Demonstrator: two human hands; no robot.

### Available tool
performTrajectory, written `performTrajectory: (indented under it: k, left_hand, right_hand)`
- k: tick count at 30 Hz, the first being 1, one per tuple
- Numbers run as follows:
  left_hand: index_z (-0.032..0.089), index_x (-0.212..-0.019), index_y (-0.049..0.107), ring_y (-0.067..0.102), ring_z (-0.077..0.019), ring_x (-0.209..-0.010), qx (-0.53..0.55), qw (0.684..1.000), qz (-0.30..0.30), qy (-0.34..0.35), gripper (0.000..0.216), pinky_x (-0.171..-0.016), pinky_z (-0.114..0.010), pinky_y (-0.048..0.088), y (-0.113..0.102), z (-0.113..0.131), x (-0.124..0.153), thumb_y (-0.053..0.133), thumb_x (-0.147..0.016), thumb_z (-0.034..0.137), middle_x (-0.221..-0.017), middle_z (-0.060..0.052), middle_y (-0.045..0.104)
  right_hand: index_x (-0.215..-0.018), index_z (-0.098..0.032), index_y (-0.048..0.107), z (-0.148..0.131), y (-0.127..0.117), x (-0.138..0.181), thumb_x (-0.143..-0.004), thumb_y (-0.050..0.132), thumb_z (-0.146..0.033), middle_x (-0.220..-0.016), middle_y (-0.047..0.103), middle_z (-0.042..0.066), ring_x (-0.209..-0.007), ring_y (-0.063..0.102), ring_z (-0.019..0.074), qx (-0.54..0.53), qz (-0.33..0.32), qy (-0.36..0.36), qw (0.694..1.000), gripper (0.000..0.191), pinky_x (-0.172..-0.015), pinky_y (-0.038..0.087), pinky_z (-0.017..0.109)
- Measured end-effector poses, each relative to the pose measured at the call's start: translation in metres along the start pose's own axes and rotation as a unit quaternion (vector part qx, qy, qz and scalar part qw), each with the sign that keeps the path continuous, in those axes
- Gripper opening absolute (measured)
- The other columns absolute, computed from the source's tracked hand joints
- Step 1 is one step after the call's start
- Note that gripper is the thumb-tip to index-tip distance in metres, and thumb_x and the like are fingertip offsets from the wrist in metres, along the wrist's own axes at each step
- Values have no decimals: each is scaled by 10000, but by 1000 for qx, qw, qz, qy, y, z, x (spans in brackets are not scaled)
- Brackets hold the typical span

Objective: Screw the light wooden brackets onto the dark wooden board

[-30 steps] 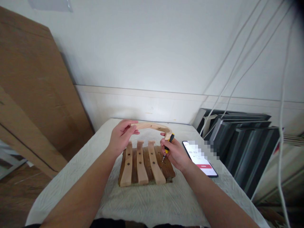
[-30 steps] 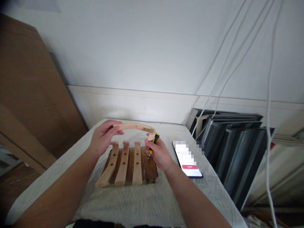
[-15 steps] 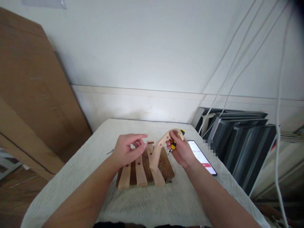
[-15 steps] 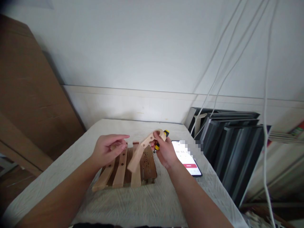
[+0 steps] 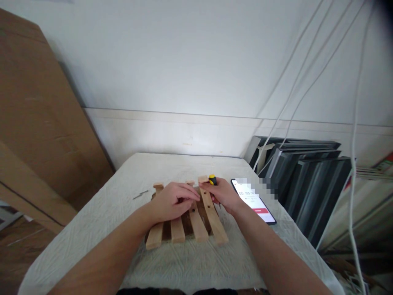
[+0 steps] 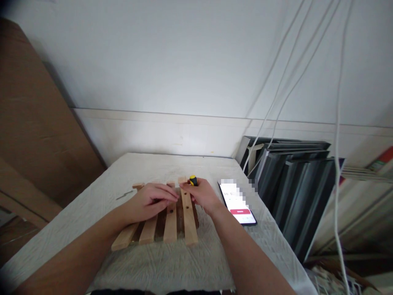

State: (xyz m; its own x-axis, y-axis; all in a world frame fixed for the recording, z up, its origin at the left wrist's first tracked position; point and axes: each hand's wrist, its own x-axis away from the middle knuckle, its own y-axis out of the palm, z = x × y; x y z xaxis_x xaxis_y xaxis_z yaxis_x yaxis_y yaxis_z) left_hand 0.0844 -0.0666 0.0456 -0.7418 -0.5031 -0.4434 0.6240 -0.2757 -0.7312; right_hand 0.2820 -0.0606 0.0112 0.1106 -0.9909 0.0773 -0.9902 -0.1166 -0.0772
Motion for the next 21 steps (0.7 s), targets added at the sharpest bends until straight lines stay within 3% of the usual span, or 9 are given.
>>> performTrajectory:
  k: [4,7,12,21]
  left_hand:
    - [149,-893,739,677,-153,-869,29,999,-25,-8,268,-807,-257,511,1,-5,-1,485,-814,119,-944,-72,736]
    - [141,-876,734,669,-142,-809,29,997,-42,-58,260,-770,-238,498,-2,-7,-1,483,-815,118,-879,-60,737]
    - [149,-816,732,646,-126,-721,7,991,-33,-133,259,-700,-216,471,-6,-10,0,475,-804,117,-791,-30,728]
    - [150,-872,731,640,-141,-750,8,980,5,-200,238,-707,-239,494,-13,-19,1,503,-817,190,-854,-50,723]
  right_hand:
    - [-675,-182,545,4,-3,-3,-668,699,-475,-536,438,-56,-469,344,72,23,-9,4,1000,331,-434,230,225]
    - [-681,-180,548,9,-4,-7,-692,655,-532,-587,461,-37,-522,372,90,61,-13,-15,998,368,-475,268,235]
    - [-675,-183,547,15,-4,-12,-737,581,-580,-583,463,-27,-538,380,109,128,33,-47,990,403,-493,283,248]
    - [-740,-170,616,13,1,-11,-747,578,-386,-608,530,-6,-542,418,112,160,11,-62,985,220,-494,298,242]
